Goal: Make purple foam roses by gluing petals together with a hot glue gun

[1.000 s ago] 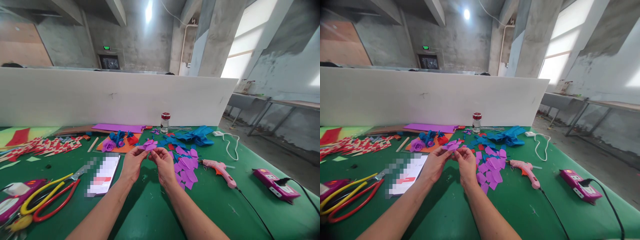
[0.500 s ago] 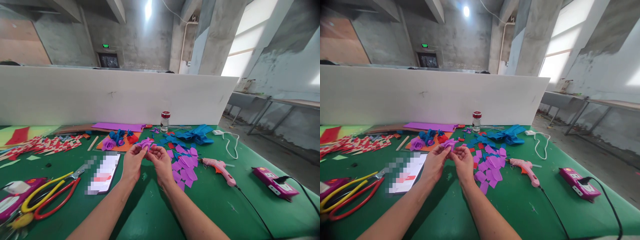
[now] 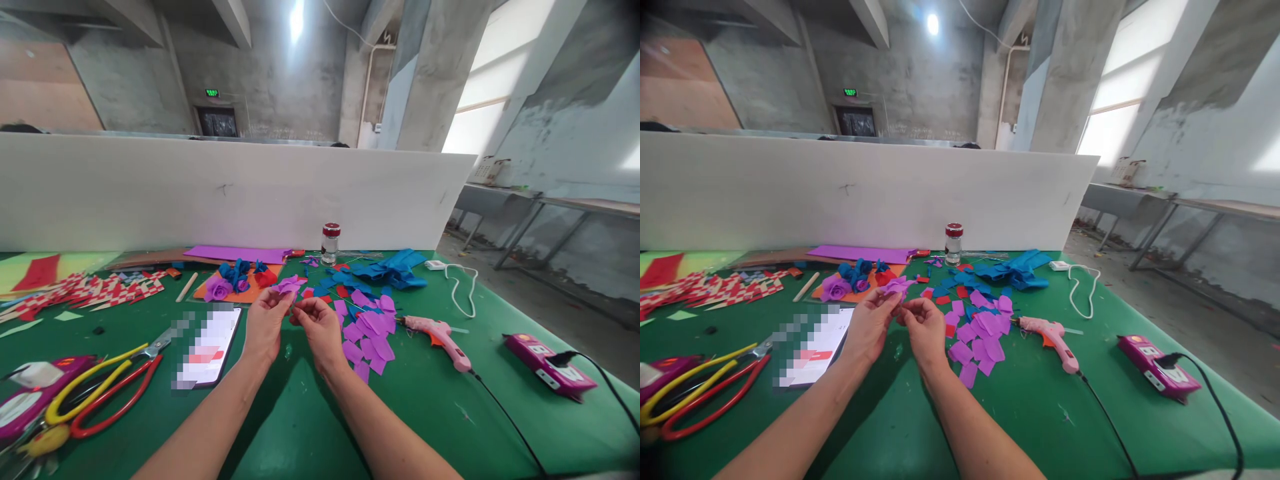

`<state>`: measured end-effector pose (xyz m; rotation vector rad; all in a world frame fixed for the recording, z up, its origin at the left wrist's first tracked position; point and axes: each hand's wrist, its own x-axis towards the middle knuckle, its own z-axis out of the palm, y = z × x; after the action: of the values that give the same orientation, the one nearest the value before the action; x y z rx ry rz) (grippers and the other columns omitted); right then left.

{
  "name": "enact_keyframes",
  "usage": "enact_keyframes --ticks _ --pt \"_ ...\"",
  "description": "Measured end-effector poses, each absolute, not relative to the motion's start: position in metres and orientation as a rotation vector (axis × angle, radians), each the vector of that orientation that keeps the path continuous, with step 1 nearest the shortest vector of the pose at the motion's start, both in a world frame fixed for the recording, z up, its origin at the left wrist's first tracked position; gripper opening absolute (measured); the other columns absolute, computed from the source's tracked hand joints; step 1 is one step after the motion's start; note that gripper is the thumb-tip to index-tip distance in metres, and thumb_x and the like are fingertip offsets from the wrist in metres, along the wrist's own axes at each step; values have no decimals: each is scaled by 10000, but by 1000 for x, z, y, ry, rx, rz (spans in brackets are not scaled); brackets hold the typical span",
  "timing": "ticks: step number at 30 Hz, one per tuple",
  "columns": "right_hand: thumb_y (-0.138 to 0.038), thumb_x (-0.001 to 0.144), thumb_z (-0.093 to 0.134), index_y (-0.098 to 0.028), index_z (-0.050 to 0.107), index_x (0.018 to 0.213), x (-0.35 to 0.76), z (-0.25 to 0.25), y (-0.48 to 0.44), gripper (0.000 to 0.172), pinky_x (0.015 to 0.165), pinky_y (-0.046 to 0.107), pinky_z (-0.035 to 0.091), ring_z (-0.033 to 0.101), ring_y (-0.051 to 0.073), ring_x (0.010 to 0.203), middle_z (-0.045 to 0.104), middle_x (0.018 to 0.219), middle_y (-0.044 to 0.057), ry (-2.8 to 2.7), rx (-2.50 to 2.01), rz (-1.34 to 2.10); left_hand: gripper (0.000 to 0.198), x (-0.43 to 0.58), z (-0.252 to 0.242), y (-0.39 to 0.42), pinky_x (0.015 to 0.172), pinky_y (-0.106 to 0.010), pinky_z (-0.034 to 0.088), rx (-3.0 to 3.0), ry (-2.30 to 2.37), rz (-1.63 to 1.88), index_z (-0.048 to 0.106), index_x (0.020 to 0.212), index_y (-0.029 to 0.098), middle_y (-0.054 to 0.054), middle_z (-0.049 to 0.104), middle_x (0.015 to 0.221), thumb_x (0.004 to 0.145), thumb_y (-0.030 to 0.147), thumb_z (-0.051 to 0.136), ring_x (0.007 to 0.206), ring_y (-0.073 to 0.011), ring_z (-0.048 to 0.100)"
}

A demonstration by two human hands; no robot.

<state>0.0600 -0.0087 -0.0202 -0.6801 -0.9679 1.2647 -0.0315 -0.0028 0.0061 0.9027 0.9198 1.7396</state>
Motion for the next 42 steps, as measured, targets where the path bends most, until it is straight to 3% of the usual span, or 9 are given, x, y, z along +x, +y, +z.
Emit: enact_keyframes --ticks 12,16,20,24,30,36,42 --pt "-307 682 767 -202 566 822 67 -16 -6 266 654 265 516 643 130 614 661 695 -30 -903 -645 1198 296 -34 0 -3 627 -244 448 987 964 1484 748 795 147 -57 703 767 603 357 828 687 -147 604" --pt "-324 677 771 -198 587 819 67 -19 -5 264 658 274 519 641 136 626 664 701 -25 -945 -656 1218 330 -35 0 -2 680 -267 461 961 932 1515 771 818 151 -72 725 807 554 331 856 744 -171 613" --pt "-334 732 713 -184 671 876 73 -19 -2 212 735 297 514 656 167 773 713 839 31 -1015 -756 1116 325 -36 1 -1 594 -230 398 955 1009 1549 772 776 150 -56 719 768 522 328 868 652 -119 561" --pt "-320 762 674 -197 713 1008 76 -16 -2 277 869 352 499 650 212 968 727 1047 68 -1050 -765 1081 342 -34 3 -3 578 -230 391 914 991 1525 764 763 142 -50 692 709 502 334 875 629 -120 557" --pt "-301 780 658 -228 728 1012 71 -20 -4 253 912 358 496 638 218 1041 723 1076 47 -1056 -712 1048 356 -32 6 -5 555 -220 383 912 965 1536 761 749 139 -46 683 690 480 337 881 600 -105 534" --pt "-257 836 574 -249 714 1053 73 -20 -5 259 819 342 504 613 207 949 672 1014 61 -1250 -802 775 351 -33 5 -4 539 -211 383 933 976 1537 760 733 140 -42 680 692 470 336 884 597 -104 527" --pt "-198 841 529 -248 695 1118 74 -15 -16 327 902 413 442 551 250 985 618 996 98 -1461 -900 446 331 -34 2 -2 512 -220 369 949 997 1541 739 662 131 -19 644 611 452 341 886 544 -95 512"
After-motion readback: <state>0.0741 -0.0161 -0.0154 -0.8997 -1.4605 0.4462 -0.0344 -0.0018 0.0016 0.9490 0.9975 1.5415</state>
